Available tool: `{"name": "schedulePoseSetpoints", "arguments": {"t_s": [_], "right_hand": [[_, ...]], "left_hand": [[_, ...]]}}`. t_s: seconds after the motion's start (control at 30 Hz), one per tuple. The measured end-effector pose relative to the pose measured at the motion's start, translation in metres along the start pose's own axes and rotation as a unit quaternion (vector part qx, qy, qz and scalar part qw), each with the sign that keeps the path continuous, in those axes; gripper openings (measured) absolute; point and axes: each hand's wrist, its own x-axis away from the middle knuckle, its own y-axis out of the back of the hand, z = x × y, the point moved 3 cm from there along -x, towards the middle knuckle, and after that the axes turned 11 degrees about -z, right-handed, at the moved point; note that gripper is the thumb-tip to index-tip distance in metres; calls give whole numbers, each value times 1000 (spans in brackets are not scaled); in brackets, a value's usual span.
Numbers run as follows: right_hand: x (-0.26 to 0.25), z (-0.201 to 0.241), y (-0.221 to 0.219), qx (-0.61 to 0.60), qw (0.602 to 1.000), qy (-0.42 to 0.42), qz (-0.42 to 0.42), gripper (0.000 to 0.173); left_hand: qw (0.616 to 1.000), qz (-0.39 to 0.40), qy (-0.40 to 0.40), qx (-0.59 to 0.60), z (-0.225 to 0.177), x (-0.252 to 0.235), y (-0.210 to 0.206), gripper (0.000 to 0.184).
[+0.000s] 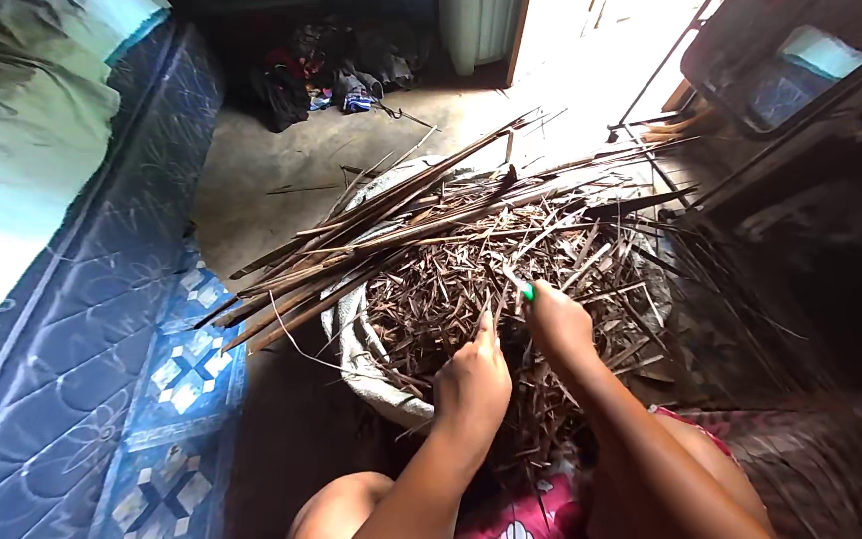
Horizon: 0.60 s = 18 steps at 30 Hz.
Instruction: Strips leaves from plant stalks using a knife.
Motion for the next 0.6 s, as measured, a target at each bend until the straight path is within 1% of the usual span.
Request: {"name": "schedulePoseSetpoints", "arguments": {"t_s": [0.03,0.1,0.17,0.2,0.23,0.3,0.37,0.43,0.5,0.53,0.6], "right_hand": [[1,-1,5,-2,1000,1,15,29],[18,5,10,-23,997,36,60,30],[39,14,6,-28,990,74,121,30],[45,18,2,-22,986,83,142,31],[47,20,-2,-15,986,85,145,30],[41,20,-5,-4,991,80,108,27],[27,17,-6,6,997,56,57,27],[8,7,-5,6,999,17,28,28],[0,0,4,-6,999,-7,33,29],[3,1,9,-20,999,0,45,29],[21,7,10,-49,995,45,80,29]], "left_hand": [[1000,2,3,0,1,1,-1,48],[1000,19,23,-7,4,-1,2,46],[998,29,47,-15,6,-7,9,37],[998,23,49,-16,7,-8,11,35],[999,14,48,-20,8,-8,11,35],[999,-1,34,-27,6,-6,8,40],[999,-5,17,-34,2,-4,5,46],[999,-16,1,-30,0,0,2,47],[999,-34,-9,-15,2,2,0,47],[999,-36,-9,-1,5,2,1,47],[998,-23,0,55,11,-2,4,43]]}}
